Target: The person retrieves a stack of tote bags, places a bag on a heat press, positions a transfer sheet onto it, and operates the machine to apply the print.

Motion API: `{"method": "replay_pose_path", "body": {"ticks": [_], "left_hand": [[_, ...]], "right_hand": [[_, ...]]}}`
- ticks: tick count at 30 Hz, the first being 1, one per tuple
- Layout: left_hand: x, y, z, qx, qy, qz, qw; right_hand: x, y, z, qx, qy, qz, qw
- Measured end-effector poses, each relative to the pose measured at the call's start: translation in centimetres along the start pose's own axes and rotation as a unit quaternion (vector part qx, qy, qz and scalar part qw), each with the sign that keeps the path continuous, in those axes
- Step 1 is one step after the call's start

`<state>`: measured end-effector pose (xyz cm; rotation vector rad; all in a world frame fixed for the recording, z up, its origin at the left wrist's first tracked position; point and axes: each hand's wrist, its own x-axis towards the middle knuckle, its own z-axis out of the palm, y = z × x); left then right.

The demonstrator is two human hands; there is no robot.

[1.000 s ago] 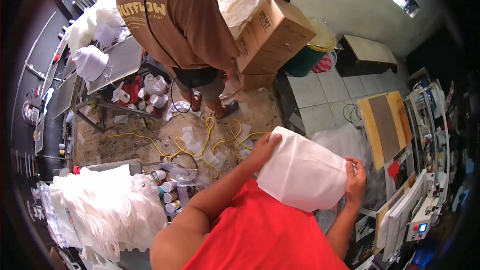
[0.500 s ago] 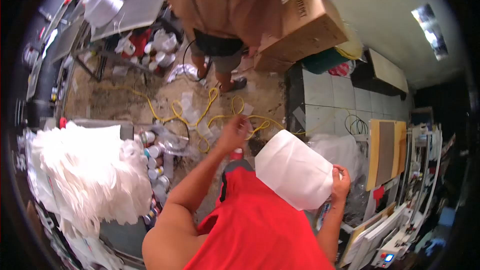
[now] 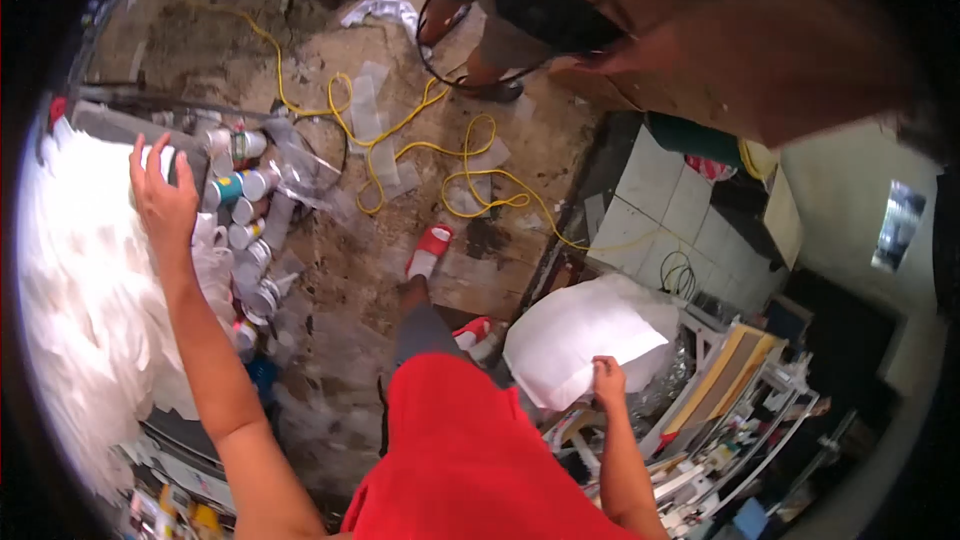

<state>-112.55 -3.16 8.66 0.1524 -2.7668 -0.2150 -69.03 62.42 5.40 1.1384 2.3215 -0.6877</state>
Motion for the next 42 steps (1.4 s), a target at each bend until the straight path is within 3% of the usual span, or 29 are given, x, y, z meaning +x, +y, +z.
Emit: {"method": "replay_pose_path", "body": {"ticks": [4,6,11,14,16,22,29,33,39,42], "left_hand": [[-1.1,0.2,3.4,0.055,-0.099,-0.024,0.993],[-1.2,-0.2,4.9,0.074,-0.072,0.0,0.995],[-0.1,0.4,7.2,0.145,-0.076,-0.01,0.987],[-0.2,0.6,8.8,0.267,-0.065,0.002,0.962],[-0.2,0.3,9.0,0.276,-0.058,-0.001,0.959],[0.1,0.8,9.1,0.273,-0.064,-0.002,0.96],[0.3,0.8,9.3,0.288,-0.073,-0.018,0.955],[0.3,0.8,9.4,0.285,-0.076,-0.025,0.955],[0.4,0.6,9.5,0.279,-0.072,-0.02,0.957],[0.4,0.6,9.5,0.274,-0.067,-0.022,0.959]], "right_hand": [[2.2,-1.2,1.4,0.006,-0.096,0.013,0.995],[1.8,-5.1,0.1,-0.064,-0.128,0.024,0.989],[2.8,-4.4,-1.1,-0.044,-0.154,0.059,0.985],[3.7,-4.0,-1.2,-0.084,-0.163,0.084,0.979],[4.0,-4.7,-0.9,-0.049,-0.145,0.07,0.986],[6.9,-7.1,0.8,-0.143,-0.13,0.071,0.978],[11.3,-7.3,3.1,-0.004,-0.13,0.068,0.989],[12.1,-9.7,3.8,-0.077,-0.108,0.002,0.991],[11.1,-16.0,4.3,-0.074,-0.133,0.031,0.988],[11.0,-15.7,4.9,-0.056,-0.125,0.025,0.99]]}}
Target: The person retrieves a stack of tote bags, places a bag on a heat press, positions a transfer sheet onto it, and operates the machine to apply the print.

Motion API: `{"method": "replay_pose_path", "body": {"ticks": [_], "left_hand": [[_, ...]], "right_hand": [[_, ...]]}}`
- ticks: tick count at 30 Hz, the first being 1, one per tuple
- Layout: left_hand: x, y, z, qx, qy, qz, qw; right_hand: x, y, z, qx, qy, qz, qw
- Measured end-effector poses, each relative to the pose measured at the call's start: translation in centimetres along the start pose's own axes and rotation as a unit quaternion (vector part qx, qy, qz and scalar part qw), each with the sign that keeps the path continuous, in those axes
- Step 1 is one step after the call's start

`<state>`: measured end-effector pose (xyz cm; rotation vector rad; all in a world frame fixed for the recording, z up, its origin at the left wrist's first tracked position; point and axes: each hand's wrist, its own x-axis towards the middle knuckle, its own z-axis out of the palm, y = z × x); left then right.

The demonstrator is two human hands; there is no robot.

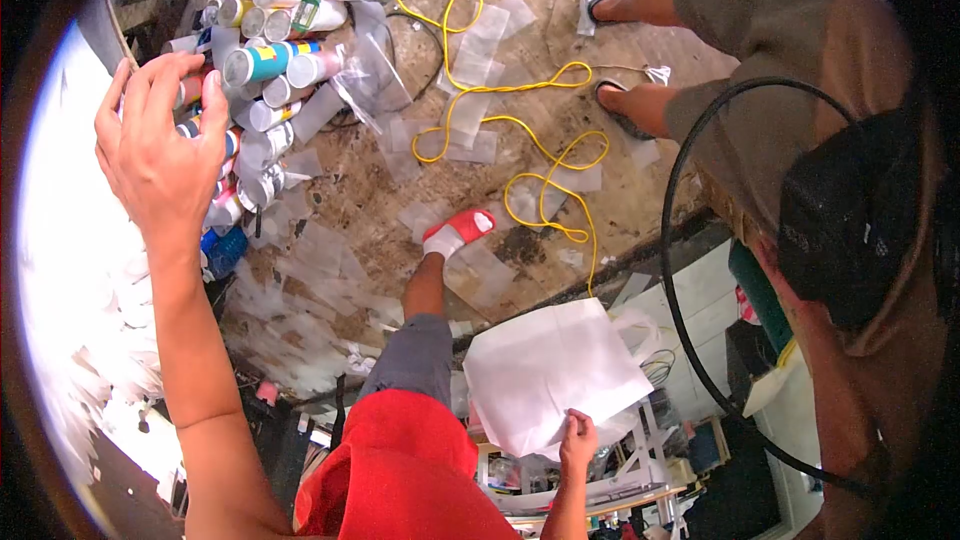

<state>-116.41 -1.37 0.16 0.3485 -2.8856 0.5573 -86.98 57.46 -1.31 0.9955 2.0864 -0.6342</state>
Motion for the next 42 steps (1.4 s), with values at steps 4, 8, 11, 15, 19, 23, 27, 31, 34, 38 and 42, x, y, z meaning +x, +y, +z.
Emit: {"method": "replay_pose_path", "body": {"ticks": [4,8,11,15,19,23,27,31,34,38,42], "left_hand": [[0.1,0.0,0.0,0.001,0.002,0.0,1.0],[0.1,0.1,0.0,0.005,0.0,0.003,1.0],[0.2,0.2,0.0,0.002,-0.003,-0.003,1.0],[0.2,0.1,-0.1,-0.002,0.0,-0.001,1.0],[0.2,0.4,-0.1,0.001,0.003,-0.005,1.0],[0.2,0.2,0.1,-0.003,0.004,-0.003,1.0],[0.1,0.0,0.2,-0.001,0.002,0.0,1.0],[0.3,0.6,-0.3,0.007,-0.01,-0.001,1.0],[0.3,0.6,-0.3,0.01,-0.007,0.006,1.0],[0.4,0.6,-0.3,0.007,-0.007,0.008,1.0],[0.3,0.4,0.0,0.006,-0.008,0.005,1.0]], "right_hand": [[0.5,0.4,1.3,0.039,0.002,-0.004,0.999],[0.6,-0.8,1.6,0.025,-0.008,0.011,1.0],[0.5,-1.1,1.9,-0.014,-0.007,0.009,1.0],[0.5,-0.6,2.5,0.016,0.0,-0.003,1.0],[0.3,-1.2,2.5,0.027,-0.017,0.04,0.999],[0.4,-0.3,2.8,0.017,-0.012,0.016,1.0],[0.3,-0.4,3.0,-0.001,-0.023,-0.006,1.0],[0.0,-1.3,3.0,0.004,-0.037,0.04,0.999],[-0.1,-1.4,3.1,0.019,-0.033,0.043,0.998],[0.0,-0.5,3.2,0.009,-0.033,0.025,0.999],[-0.5,-1.9,2.9,-0.001,-0.035,0.05,0.998]]}}
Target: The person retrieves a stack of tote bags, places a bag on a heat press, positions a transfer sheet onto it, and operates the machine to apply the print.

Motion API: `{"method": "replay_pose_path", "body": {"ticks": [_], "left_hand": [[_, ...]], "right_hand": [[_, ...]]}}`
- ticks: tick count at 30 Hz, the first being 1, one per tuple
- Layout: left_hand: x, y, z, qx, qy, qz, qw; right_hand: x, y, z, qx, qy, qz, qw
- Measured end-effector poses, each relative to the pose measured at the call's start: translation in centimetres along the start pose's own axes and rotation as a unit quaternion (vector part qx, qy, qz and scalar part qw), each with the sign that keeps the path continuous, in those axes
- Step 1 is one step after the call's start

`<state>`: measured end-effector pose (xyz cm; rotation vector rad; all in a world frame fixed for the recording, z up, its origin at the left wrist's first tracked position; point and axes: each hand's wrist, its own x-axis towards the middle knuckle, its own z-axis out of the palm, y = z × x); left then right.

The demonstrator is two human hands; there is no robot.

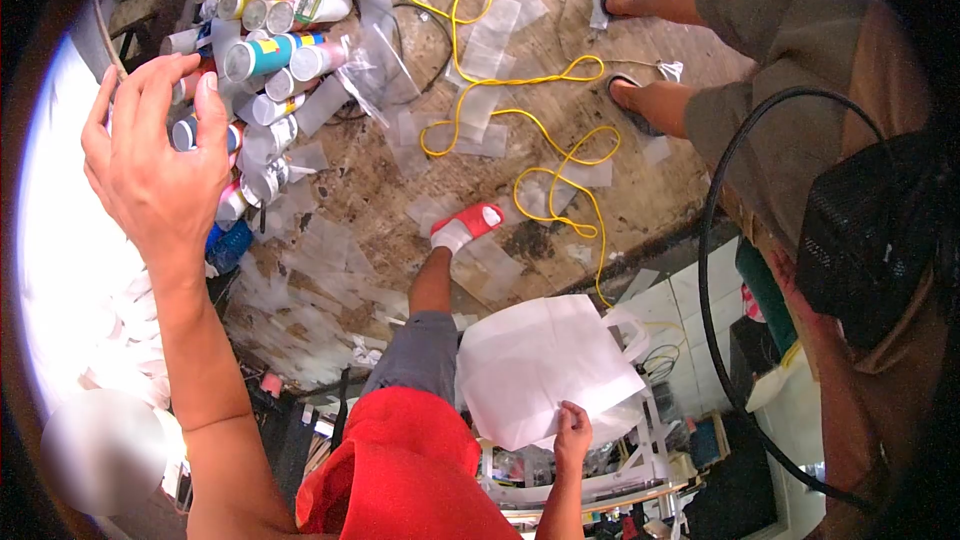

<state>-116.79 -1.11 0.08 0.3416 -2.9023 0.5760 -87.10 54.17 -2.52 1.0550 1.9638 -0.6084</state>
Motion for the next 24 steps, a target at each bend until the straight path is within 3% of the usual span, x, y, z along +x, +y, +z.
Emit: {"method": "replay_pose_path", "body": {"ticks": [24], "left_hand": [[-0.1,0.0,-0.1,-0.001,0.005,0.008,1.0]], "right_hand": [[-0.6,2.9,0.9,0.046,-0.048,0.015,0.998]]}}
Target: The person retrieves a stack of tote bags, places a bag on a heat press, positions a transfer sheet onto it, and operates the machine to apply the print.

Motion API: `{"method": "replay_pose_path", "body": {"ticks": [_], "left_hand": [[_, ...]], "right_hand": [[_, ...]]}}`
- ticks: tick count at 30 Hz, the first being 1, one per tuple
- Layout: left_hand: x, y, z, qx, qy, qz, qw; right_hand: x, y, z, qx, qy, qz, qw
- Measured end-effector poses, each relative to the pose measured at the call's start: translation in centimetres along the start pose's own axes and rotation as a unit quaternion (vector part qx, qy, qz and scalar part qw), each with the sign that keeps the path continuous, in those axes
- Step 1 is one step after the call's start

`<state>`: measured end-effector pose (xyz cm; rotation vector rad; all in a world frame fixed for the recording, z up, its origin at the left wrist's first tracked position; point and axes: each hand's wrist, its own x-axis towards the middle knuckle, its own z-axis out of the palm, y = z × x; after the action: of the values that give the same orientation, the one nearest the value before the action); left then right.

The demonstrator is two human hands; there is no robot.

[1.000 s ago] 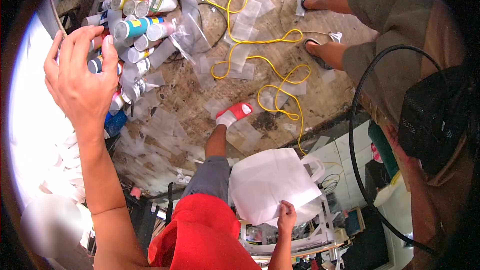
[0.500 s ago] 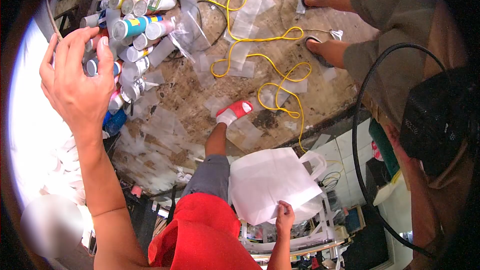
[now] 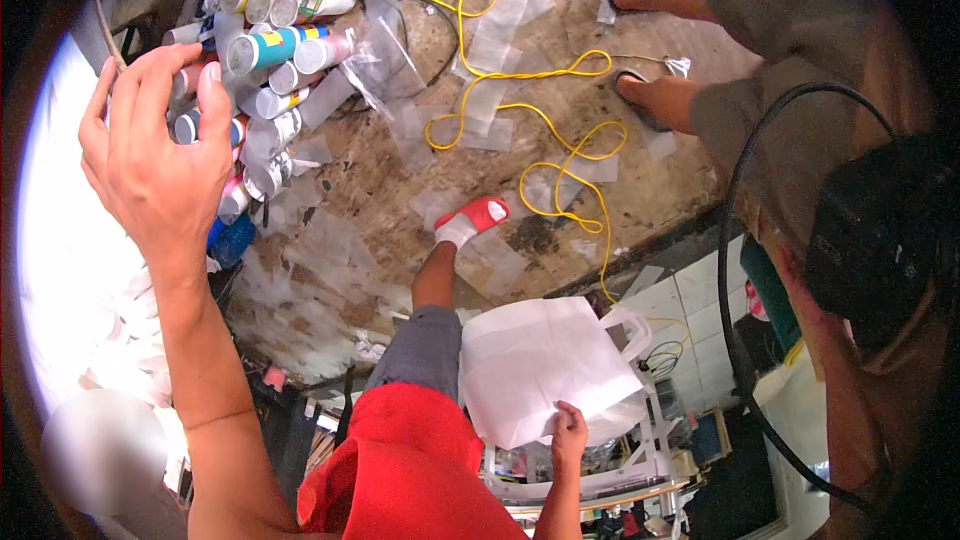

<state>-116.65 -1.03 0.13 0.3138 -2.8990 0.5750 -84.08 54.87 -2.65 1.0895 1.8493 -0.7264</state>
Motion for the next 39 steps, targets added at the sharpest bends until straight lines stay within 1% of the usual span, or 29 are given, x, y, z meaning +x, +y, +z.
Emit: {"method": "replay_pose_path", "body": {"ticks": [4,7,10,12,19,21,24,28,30,34,36,39], "left_hand": [[0.1,0.1,-0.1,0.001,0.002,-0.002,1.0],[0.1,0.2,-0.2,0.003,0.001,-0.003,1.0],[0.1,0.2,-0.2,0.002,-0.001,0.0,1.0],[0.0,-0.2,0.1,-0.003,-0.002,-0.003,1.0],[0.0,-0.3,0.2,-0.004,0.0,-0.005,1.0],[0.1,0.2,-0.1,0.0,0.002,-0.006,1.0],[0.1,0.4,-0.2,0.008,0.002,-0.009,1.0],[0.1,0.5,-0.1,0.009,0.001,-0.011,1.0],[0.1,0.4,-0.2,0.009,0.001,-0.007,1.0],[0.1,0.3,-0.1,0.012,0.0,-0.006,1.0],[0.0,-0.1,0.3,0.008,0.004,-0.007,1.0],[-0.1,-0.2,0.3,0.0,0.005,-0.009,1.0]], "right_hand": [[-0.4,-0.7,0.3,0.015,-0.006,0.002,1.0],[-0.3,-0.4,0.1,0.0,-0.01,0.019,1.0],[-0.1,0.7,0.0,-0.005,-0.005,-0.003,1.0],[0.0,1.1,-0.2,0.0,-0.01,0.018,1.0],[-0.3,0.8,0.2,0.008,-0.007,0.024,1.0],[-0.2,1.2,0.4,0.034,-0.007,-0.005,0.999],[-0.5,0.7,0.6,0.053,-0.01,0.0,0.999],[-0.9,-0.6,0.8,0.025,0.006,-0.027,0.999],[-0.8,0.1,0.8,0.047,0.001,0.003,0.999],[-0.6,1.1,0.7,0.044,-0.003,0.005,0.999],[-0.6,1.1,0.4,0.047,-0.019,0.049,0.998],[-0.7,0.9,0.5,0.023,-0.008,0.025,0.999]]}}
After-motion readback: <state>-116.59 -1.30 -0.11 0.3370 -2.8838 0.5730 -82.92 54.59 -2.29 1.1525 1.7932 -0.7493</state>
